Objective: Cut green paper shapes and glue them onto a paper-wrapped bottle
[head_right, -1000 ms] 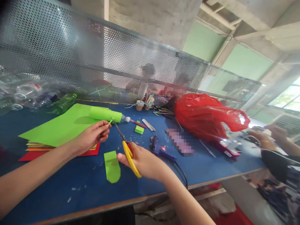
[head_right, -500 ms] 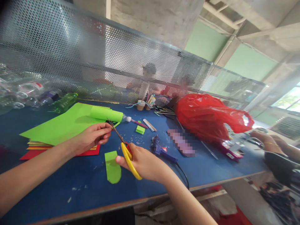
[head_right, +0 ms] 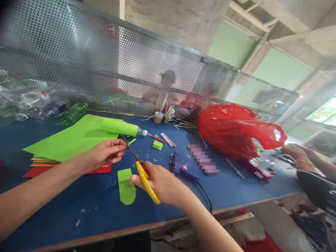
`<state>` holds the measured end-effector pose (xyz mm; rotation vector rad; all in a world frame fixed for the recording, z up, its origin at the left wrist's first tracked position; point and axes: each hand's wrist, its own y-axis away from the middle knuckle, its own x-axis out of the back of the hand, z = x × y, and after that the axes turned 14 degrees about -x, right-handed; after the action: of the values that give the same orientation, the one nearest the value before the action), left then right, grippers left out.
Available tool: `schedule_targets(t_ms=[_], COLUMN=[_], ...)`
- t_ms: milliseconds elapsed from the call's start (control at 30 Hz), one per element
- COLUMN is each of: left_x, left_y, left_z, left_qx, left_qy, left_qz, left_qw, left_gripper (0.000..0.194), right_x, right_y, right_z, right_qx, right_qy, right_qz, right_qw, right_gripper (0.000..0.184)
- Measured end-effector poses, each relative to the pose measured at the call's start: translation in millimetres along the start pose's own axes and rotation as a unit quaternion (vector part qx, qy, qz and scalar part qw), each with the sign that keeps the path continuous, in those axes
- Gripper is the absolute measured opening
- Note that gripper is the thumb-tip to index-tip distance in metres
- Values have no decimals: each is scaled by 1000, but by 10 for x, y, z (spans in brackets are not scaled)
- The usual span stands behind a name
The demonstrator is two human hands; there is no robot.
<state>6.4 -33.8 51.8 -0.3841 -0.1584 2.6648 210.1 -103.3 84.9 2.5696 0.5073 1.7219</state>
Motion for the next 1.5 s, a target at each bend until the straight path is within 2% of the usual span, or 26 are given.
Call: schedule_targets(t_ms=[300, 567, 733, 900, 1033, 1133, 1333, 1500], left_x=[22, 22, 30, 73, 98, 114, 147, 155], left_y=[4, -11, -21, -49, -62, -62, -61, -80], left_z=[-33, -66, -78, -115, -124, -128, -169, -234], left_qx=[6, 24, 31, 11, 22, 21, -15, -34], left_qy=[11, 9, 4, -35, -63, -101, -141, -202], left_qz=[-5, -4, 9, 31, 63, 51, -15, -27], left_qw=[1000, 1000, 999, 999, 996, 993, 990, 978], left_gripper=[16, 19, 19, 8, 13, 16, 21, 21], right_x=[-58, -72, -104, -91, -116, -148, -146, -88], right_y=[24, 23, 23, -41, -152, -302, -691, -686], right_z=[28, 12, 44, 154, 166, 111, 40, 20], right_qx=[23, -9, -21, -103, -206, -242, -230, -182], right_qy=[-25, -30, -27, 38, 161, 190, 187, 169], right_qz=[15, -1, 20, 18, 70, 95, 117, 143], right_qw=[999, 1000, 999, 994, 963, 947, 948, 958], right_gripper=[42, 41, 46, 50, 48, 45, 40, 32])
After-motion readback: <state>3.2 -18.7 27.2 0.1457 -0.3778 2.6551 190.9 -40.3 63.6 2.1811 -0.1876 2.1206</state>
